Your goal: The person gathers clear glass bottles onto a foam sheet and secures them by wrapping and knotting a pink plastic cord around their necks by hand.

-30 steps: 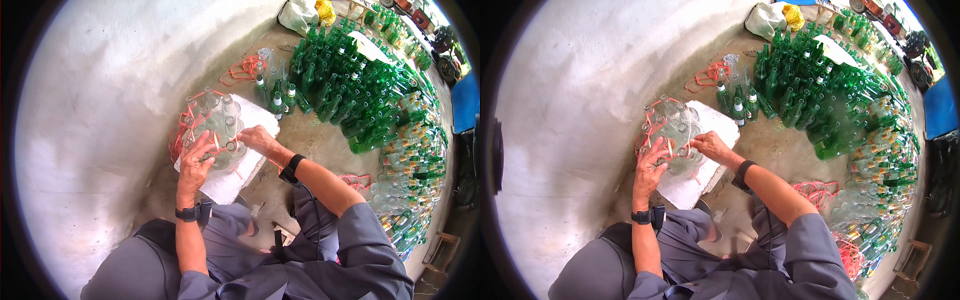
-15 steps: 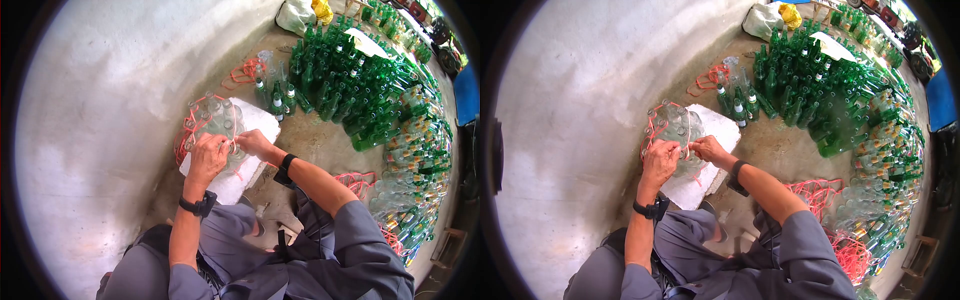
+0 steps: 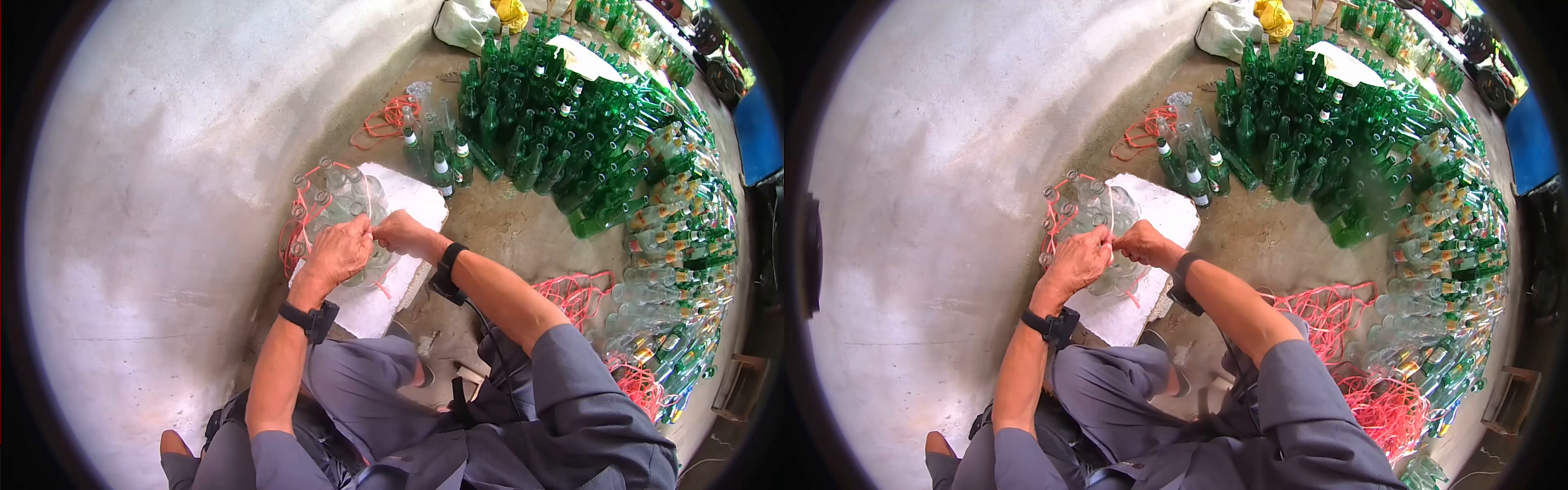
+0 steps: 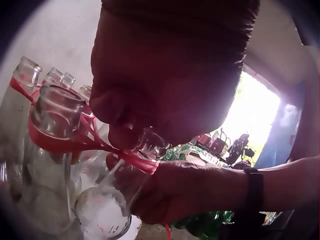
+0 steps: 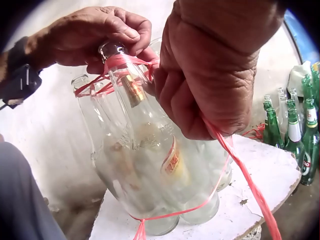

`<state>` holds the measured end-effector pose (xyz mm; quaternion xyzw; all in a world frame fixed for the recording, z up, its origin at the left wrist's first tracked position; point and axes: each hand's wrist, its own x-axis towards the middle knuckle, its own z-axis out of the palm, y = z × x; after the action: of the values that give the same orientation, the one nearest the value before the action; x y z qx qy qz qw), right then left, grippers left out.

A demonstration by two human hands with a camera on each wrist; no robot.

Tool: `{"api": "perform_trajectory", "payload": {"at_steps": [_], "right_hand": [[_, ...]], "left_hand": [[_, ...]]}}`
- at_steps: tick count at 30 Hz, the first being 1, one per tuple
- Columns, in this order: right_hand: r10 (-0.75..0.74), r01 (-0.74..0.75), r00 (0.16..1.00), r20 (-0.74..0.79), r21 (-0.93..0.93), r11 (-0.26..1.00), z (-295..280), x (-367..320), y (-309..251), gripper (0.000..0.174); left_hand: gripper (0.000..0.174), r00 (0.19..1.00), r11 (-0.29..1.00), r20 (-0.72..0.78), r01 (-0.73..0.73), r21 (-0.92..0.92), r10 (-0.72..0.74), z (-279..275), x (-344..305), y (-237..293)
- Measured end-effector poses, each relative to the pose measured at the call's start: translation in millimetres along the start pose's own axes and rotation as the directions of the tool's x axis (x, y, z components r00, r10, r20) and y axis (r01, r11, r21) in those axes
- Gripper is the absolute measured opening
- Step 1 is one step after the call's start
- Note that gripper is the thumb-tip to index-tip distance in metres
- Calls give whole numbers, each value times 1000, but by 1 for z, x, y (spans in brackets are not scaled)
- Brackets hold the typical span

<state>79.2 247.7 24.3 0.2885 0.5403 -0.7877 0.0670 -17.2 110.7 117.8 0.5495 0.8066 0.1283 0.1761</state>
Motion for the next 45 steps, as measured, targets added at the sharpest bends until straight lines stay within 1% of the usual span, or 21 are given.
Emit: {"api": "perform_trajectory", "payload": {"at_steps": [1, 3, 5, 7, 8, 10, 12, 13, 15, 18, 20, 22, 23, 24, 26, 28, 30, 33, 39, 43, 45], "right_hand": [[0, 0, 1000, -1, 0, 1000, 0, 0, 0, 43], [-3, 3, 1000, 19, -5, 1000, -1, 1, 3, 35], [-16, 16, 1000, 21, 15, 1000, -2, 5, 6, 38], [-29, 29, 999, 23, 35, 999, -3, 8, 8, 41], [-40, 39, 999, 31, 37, 999, -4, 10, 10, 40], [-52, 51, 998, 42, 36, 998, -2, 11, 10, 39], [-158, 158, 987, 7, -45, 986, 2, 10, 12, 32], [-158, 159, 987, 10, -46, 986, 2, 9, 13, 32], [-242, 242, 970, 14, -142, 960, 1, 7, 13, 33], [-307, 306, 952, 23, -167, 937, 1, 2, 12, 36], [-299, 298, 954, 21, -167, 940, -1, -2, 10, 37], [-286, 285, 958, 21, -164, 944, -4, -7, 7, 38], [-315, 315, 948, 35, -222, 923, -6, -8, 6, 39], [-345, 345, 937, 51, -279, 896, -8, -9, 6, 40], [-346, 350, 936, 70, -298, 888, -8, -15, 0, 41], [-372, 376, 924, 82, -355, 856, -9, -17, -3, 38], [-375, 376, 924, 76, -367, 851, -10, -17, -5, 36], [-377, 377, 923, 75, -370, 849, -8, -20, -2, 33], [-427, 432, 898, 104, -392, 812, -10, -17, -5, 32], [-454, 446, 887, 82, -403, 799, -11, -20, -12, 30], [-456, 446, 887, 73, -390, 805, -10, -19, -12, 30]], "left_hand": [[14, 999, 998, -12, -38, 50, 38, -3, 0, 3], [16, 999, 999, 9, -33, 33, 33, -6, 0, 5], [18, 999, 999, 30, -27, 18, 26, -9, 0, 4], [18, 992, 991, 6, -122, 62, 122, -11, -1, 4], [18, 993, 991, 7, -121, 61, 121, -11, -1, 5], [21, 990, 979, 17, -142, 148, 142, -17, -1, 7], [22, 991, 973, 21, -137, 184, 136, -21, 1, 9], [24, 991, 966, 28, -135, 218, 132, -23, 1, 11], [24, 993, 970, 19, -119, 214, 118, -26, 3, 13], [26, 997, 975, 10, -78, 209, 78, -31, 5, 15], [26, 999, 977, 13, -52, 209, 51, -33, 8, 10], [25, 998, 981, -30, 61, 185, -56, -41, 12, -7], [20, 995, 990, -57, 86, 107, -81, -49, 11, -17], [20, 995, 990, -51, 92, 107, -87, -57, 10, -25], [12, 982, 974, 48, 187, -127, -182, -70, 8, -38], [9, 981, 963, 63, 191, -189, -182, -70, 5, -38], [11, 991, 921, 89, 127, -369, -101, -69, 4, -39], [19, 986, 937, 31, 166, -306, -165, -69, 6, -41], [19, 969, 948, 17, 246, -200, -247, -71, 3, -42], [20, 964, 941, -12, 255, -222, -264, -69, -2, -47], [18, 949, 905, -26, 292, -309, -315, -59, -1, -60]]}}
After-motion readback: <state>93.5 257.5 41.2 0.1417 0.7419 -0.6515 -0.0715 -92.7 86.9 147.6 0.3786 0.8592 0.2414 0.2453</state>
